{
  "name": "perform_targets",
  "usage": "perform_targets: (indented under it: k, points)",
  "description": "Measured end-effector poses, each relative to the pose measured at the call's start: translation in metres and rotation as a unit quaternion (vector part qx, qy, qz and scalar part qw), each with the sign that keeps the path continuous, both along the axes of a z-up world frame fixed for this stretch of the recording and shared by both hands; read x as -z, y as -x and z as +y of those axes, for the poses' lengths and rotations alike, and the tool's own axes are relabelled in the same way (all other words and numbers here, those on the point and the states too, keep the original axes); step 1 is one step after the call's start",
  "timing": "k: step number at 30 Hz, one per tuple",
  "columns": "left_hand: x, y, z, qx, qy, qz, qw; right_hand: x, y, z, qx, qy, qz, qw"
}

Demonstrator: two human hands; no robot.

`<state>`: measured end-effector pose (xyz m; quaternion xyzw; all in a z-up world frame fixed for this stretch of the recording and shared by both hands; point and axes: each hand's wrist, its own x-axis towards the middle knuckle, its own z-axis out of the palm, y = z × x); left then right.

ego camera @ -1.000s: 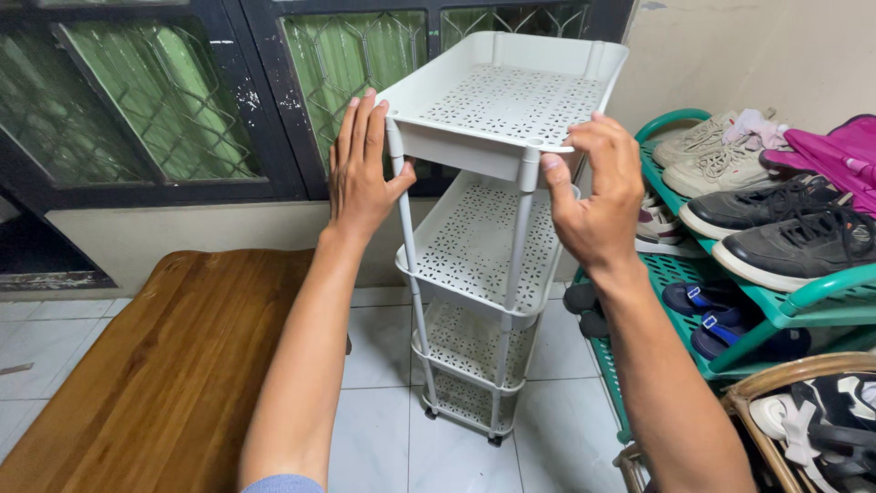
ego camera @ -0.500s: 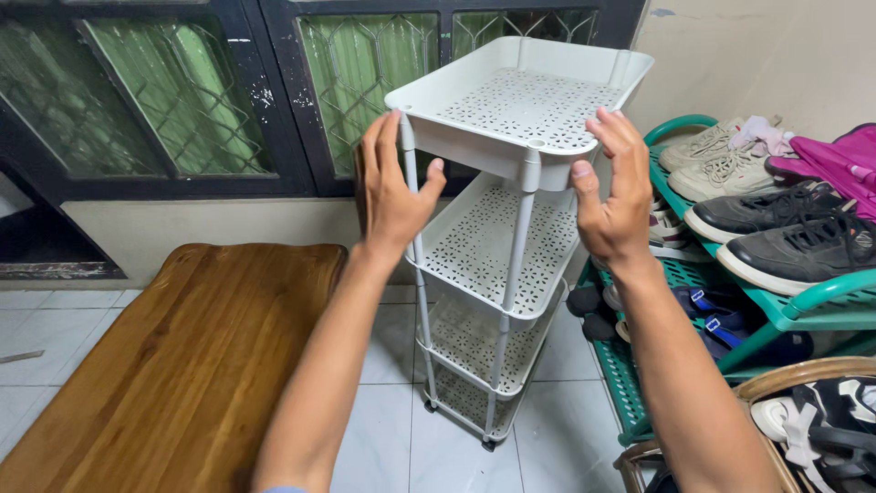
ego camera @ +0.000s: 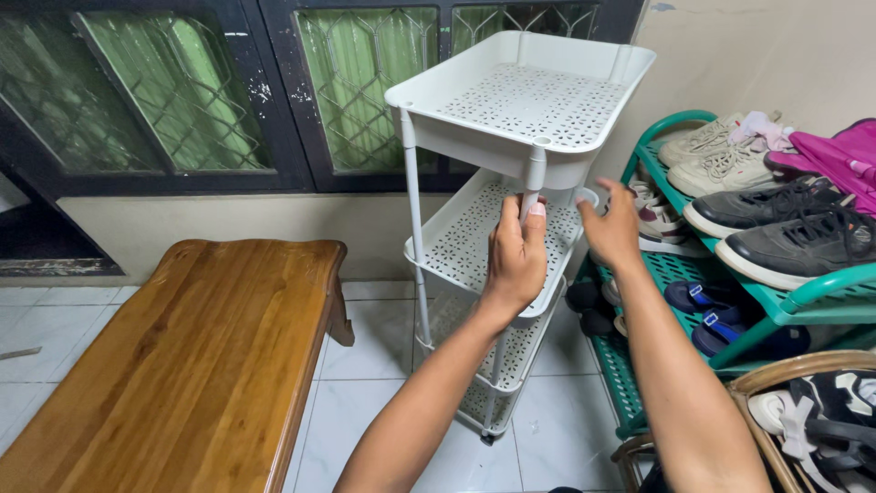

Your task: The person disassembles a white three-tier plastic storage shelf by hand. They remove the top handle, then detach the top tray, and finally pull out the vertical support poles from the remaining trays. The removed parts are placed on a nearby wooden table.

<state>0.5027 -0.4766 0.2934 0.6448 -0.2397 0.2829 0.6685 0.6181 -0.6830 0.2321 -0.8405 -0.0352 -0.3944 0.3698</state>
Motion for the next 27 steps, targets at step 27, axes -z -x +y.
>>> perform_targets:
  k: [27]
  points:
    - [0.023, -0.098, 0.111, -0.12, -0.002, -0.089, 0.989, 0.079, 0.083, 0.057, -0.007, 0.134, -0.062, 0.989]
